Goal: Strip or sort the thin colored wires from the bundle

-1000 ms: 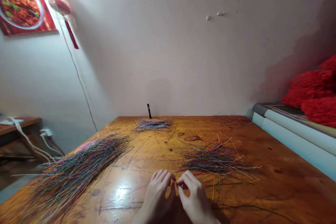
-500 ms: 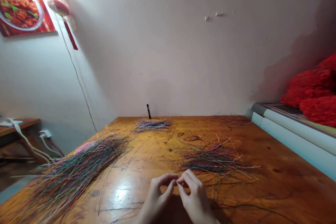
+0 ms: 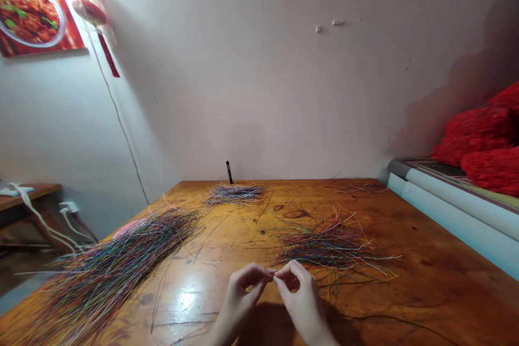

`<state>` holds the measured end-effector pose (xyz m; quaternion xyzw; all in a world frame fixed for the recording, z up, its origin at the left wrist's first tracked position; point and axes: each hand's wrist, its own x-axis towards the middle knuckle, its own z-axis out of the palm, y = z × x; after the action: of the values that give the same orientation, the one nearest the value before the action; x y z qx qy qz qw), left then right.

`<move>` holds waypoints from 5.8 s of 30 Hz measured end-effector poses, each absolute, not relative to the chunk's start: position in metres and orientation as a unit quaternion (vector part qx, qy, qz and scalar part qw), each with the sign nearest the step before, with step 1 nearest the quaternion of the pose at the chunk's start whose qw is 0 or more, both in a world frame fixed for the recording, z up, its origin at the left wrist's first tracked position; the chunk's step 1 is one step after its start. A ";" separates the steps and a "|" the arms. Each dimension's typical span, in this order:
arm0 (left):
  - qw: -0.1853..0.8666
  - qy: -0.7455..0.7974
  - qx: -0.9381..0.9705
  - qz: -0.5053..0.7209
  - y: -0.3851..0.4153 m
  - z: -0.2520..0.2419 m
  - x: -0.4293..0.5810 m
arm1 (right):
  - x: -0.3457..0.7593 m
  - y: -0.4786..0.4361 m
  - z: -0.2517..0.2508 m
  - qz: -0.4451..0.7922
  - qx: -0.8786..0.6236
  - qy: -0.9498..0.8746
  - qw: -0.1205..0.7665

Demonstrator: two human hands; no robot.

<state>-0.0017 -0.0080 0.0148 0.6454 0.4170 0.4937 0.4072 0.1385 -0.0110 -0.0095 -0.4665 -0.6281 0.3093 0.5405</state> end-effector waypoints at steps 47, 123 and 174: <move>0.264 0.364 0.715 0.535 -0.009 0.014 -0.005 | 0.146 -0.004 -0.005 0.731 -0.316 -0.307 0.522; 0.202 0.477 0.763 0.386 -0.011 0.002 -0.001 | 0.141 -0.006 -0.009 0.451 -0.468 -0.522 0.552; 0.048 0.544 0.814 0.197 -0.008 0.007 -0.015 | 0.164 0.008 -0.007 0.349 -0.475 -0.432 0.683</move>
<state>-0.0146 -0.0081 0.0070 0.8142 0.5441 0.1969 0.0476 0.1637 0.0076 -0.0074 -0.4749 -0.4316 0.3493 0.6828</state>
